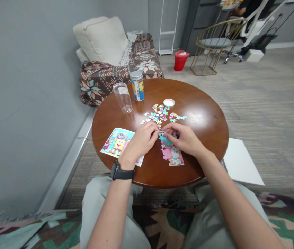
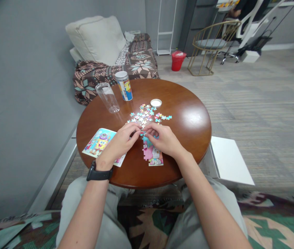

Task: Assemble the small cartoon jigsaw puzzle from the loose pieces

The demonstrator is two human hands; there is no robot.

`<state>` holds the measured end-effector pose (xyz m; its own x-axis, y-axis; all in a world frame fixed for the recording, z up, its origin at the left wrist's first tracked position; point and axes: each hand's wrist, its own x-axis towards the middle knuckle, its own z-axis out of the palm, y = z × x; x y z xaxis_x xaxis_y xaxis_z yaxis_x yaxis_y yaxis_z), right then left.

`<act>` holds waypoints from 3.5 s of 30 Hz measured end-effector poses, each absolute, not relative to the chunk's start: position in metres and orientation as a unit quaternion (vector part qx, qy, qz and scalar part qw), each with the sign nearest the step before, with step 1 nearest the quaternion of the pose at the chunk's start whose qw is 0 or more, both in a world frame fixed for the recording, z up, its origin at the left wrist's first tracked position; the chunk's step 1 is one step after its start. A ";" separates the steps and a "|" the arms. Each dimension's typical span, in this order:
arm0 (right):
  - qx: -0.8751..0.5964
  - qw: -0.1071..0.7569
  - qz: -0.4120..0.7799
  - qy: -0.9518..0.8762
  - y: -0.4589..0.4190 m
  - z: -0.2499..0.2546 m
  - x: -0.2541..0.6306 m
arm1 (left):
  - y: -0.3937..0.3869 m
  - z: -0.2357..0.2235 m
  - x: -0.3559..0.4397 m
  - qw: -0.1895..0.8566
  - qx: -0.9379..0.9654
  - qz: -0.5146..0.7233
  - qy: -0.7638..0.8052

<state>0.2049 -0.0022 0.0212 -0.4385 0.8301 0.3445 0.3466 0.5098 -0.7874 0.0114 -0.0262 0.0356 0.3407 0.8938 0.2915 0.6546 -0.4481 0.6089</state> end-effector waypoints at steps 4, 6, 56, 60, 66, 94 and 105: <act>-0.377 0.378 0.326 -0.780 -0.002 0.021 0.205 | -0.026 0.035 0.011 0.198 0.793 0.311 0.486; -0.375 0.380 0.327 -0.780 -0.002 0.021 0.205 | -0.027 0.035 0.011 0.200 0.790 0.315 0.486; -0.383 0.391 0.285 -0.787 -0.002 0.024 0.204 | -0.029 0.039 0.012 0.218 0.785 0.313 0.489; -0.366 0.399 0.276 -0.795 -0.002 0.025 0.205 | -0.029 0.038 0.012 0.218 0.787 0.313 0.485; -0.362 0.396 0.287 -0.793 -0.001 0.022 0.204 | -0.027 0.036 0.011 0.213 0.796 0.299 0.480; -0.368 0.399 0.309 -0.781 -0.003 0.025 0.205 | -0.029 0.041 0.013 0.214 0.810 0.294 0.460; -0.381 0.385 0.322 -0.776 -0.005 0.027 0.204 | -0.029 0.038 0.012 0.215 0.797 0.309 0.472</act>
<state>0.2036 -0.0047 0.0273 -0.4124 0.8396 0.3535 0.3438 0.5028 -0.7931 0.0122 -0.0286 0.0384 0.3630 0.8856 0.2897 0.6197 -0.4616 0.6347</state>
